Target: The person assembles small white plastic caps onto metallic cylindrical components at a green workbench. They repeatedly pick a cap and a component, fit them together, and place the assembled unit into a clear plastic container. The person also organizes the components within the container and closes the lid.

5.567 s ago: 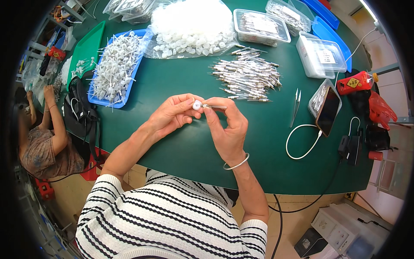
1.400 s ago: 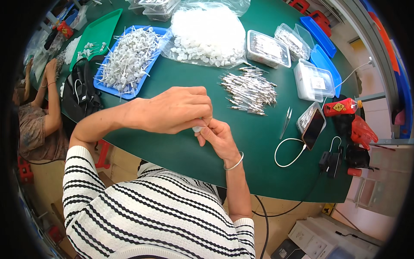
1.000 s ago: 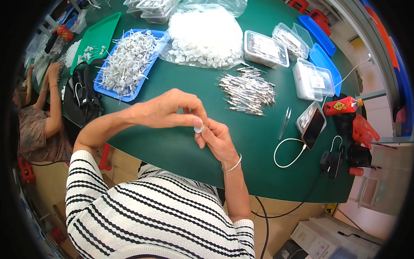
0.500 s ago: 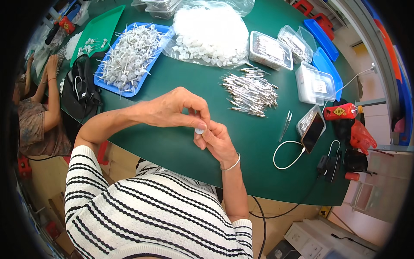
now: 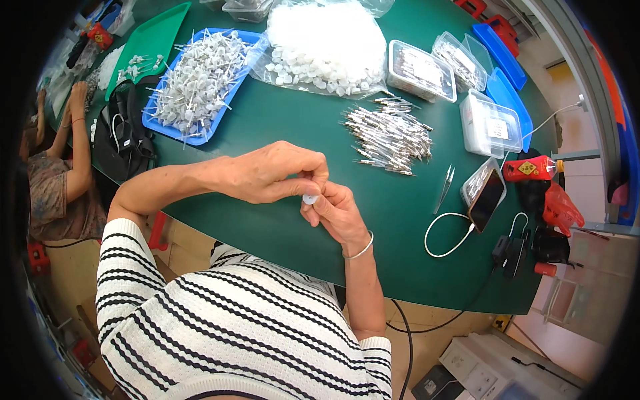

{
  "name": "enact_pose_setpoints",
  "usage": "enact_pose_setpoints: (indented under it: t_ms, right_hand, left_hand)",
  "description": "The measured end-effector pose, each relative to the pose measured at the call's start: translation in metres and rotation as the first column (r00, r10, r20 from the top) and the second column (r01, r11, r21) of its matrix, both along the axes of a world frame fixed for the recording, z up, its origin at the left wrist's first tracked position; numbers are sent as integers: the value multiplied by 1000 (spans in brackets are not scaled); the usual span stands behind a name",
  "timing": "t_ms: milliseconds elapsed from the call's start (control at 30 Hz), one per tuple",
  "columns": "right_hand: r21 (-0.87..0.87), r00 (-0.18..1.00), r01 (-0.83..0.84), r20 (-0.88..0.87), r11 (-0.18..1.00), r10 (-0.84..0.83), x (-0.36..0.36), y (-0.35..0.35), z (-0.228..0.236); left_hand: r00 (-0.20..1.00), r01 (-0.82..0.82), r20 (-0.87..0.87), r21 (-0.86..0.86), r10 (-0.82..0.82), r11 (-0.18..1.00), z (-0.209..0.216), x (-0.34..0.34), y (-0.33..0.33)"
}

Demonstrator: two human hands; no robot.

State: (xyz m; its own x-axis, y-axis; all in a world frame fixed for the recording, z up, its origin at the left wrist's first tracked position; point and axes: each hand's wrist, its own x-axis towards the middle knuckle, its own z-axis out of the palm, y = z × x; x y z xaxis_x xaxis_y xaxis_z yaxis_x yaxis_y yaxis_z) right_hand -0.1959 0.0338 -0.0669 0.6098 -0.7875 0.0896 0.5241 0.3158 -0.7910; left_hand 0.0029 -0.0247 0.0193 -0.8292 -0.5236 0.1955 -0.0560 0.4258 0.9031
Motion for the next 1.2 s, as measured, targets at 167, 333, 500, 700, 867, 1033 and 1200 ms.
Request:
enact_pose_setpoints:
  t_ms: [167, 333, 500, 700, 867, 1033, 1200]
  right_hand:
    - [15, 998, 42, -46, 999, -41, 2, 0, 3]
    - [56, 985, 102, -146, 993, -93, 4, 5, 15]
    - [39, 984, 134, -128, 990, -128, 6, 10, 5]
    - [35, 971, 199, -142, 979, -192, 12, 9, 14]
    - [28, 972, 215, -107, 976, -211, 13, 13, 14]
    - [43, 979, 190, -78, 981, -186, 7, 13, 11]
    - [33, 980, 187, -83, 982, -183, 3, 10, 11]
  left_hand:
    - [999, 34, -21, 165, -31, 986, -7, 1, -3]
    - [983, -43, -148, 384, 107, 922, -18, 0, 4]
    - [985, 61, -169, 498, 28, 865, -17, 8, 14]
    - [945, -104, -235, 440, 226, 892, -20, 10, 27]
    - [940, -100, -240, 485, 242, 869, -23, 9, 32]
    - [929, 11, -290, 639, 229, 769, -31, 2, 30]
    - [906, 113, -361, 707, 219, 698, -34, -6, 28]
